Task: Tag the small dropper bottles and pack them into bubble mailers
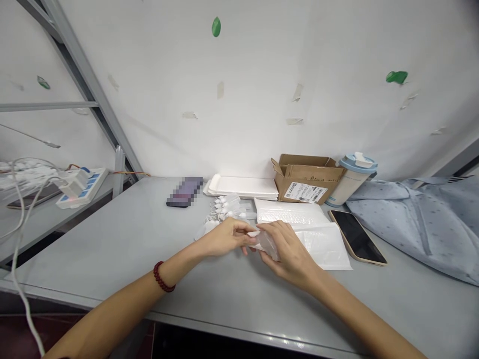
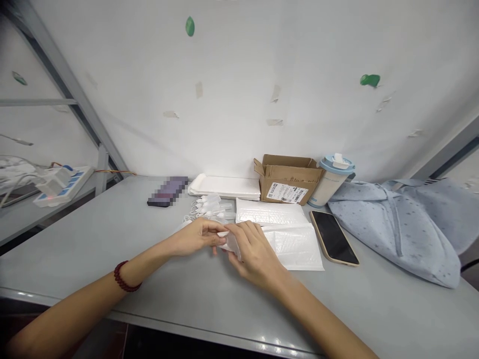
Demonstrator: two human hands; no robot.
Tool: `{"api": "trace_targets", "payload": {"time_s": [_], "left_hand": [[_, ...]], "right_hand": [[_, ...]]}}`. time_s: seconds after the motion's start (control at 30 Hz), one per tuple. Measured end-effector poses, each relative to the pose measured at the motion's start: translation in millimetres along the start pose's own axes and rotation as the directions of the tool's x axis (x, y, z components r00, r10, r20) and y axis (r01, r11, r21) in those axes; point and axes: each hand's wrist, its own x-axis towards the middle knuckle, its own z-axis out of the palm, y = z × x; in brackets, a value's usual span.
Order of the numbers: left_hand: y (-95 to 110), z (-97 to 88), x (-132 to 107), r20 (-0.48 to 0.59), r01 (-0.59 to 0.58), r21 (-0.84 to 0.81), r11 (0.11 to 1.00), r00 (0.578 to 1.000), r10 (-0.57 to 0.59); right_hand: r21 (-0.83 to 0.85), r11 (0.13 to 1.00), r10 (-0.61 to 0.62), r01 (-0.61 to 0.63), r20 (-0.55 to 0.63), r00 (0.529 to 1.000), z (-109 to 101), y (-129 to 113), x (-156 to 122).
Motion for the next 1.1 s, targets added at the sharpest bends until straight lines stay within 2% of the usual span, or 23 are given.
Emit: {"api": "trace_targets", "payload": {"time_s": [0.17,0.3,0.4,0.5,0.67,0.9,1.1], "left_hand": [[-7,6.1,3,-0.075,0.016,-0.077,0.997,0.997,-0.022],[-7,12.7,2,-0.145,0.018,-0.014,1.000,0.989,-0.020],[-3,14.4,1,-0.184,0.000,0.031,1.000,0.983,0.006],[-3,12.8,1,-0.261,-0.005,0.018,1.000,0.965,0.010],[-7,10.5,3,-0.378,0.036,-0.071,0.997,0.924,-0.060],[-2,8.5,1,-0.386,0.057,-0.200,0.978,0.913,-0.132],[9,-1.0,-3,-0.374,0.056,-0.292,0.955,0.912,-0.168]], "right_hand": [[-0.002,0.999,-0.042,0.042,-0.009,0.999,-2,-6,0],[-0.019,0.995,-0.094,0.094,0.012,0.996,0,-11,-1],[-0.057,0.989,-0.138,0.137,-0.026,0.990,3,-11,-1],[-0.125,0.985,-0.130,0.122,-0.061,0.990,6,-7,-1],[-0.214,0.973,-0.103,0.086,-0.068,0.992,9,-1,-2],[-0.306,0.945,-0.155,0.116,-0.106,0.982,11,-6,-3],[-0.268,0.962,-0.112,0.054,-0.207,0.972,8,-2,-1]]}}
